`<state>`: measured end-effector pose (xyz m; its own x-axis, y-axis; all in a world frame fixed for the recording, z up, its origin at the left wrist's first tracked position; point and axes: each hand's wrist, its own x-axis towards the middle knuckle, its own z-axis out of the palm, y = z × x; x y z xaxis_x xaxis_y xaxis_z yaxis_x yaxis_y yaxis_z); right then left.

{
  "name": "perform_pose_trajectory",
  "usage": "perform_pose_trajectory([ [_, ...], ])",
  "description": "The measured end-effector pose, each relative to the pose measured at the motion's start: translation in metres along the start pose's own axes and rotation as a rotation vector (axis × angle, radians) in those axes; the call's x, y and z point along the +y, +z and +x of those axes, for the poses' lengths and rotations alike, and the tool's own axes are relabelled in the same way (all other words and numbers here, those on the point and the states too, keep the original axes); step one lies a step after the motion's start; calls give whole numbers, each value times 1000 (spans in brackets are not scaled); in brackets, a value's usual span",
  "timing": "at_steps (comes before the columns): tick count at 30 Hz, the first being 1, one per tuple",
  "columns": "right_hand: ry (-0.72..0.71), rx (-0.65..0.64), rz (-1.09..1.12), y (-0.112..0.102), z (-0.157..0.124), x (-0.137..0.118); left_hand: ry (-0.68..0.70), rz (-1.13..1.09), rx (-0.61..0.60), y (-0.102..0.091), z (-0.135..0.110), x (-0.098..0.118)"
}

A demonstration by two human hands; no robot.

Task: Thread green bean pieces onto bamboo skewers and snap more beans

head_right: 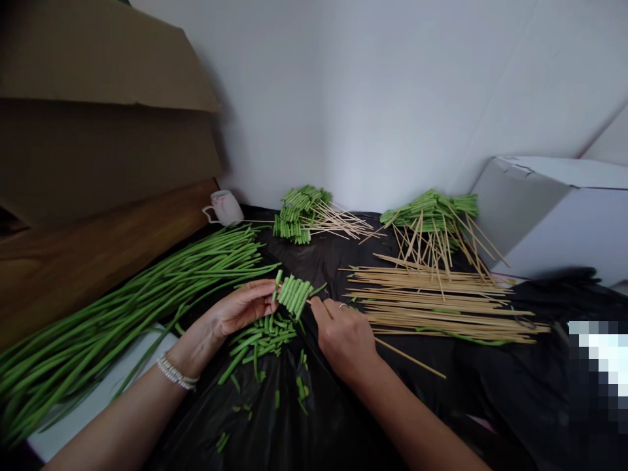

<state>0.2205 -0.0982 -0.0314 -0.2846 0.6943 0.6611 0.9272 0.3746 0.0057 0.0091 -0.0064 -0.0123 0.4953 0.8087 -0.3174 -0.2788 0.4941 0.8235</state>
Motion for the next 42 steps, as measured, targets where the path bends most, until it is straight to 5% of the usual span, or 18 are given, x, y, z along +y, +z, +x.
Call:
perform_pose_trajectory([
  [5,-8,-15,-8,-1,1,0,56,204,58,-2,-2,4],
  [11,1,19,-41,-4,3,9,304,957,227,-28,-7,34],
  [13,14,18,-62,-4,3,11,290,1144,251,-38,-9,41],
  [19,8,-5,-80,-2,3,12,158,1315,66,-47,-19,50],
  [24,8,6,-86,-2,3,11,178,1481,-96,-48,-23,50],
  [29,11,-16,-79,-3,4,10,275,1434,-97,-47,-20,48],
  [35,35,-8,-51,-5,4,11,232,1102,-98,-29,-26,52],
  [42,52,15,-20,-6,5,10,304,610,167,-18,-6,26],
])
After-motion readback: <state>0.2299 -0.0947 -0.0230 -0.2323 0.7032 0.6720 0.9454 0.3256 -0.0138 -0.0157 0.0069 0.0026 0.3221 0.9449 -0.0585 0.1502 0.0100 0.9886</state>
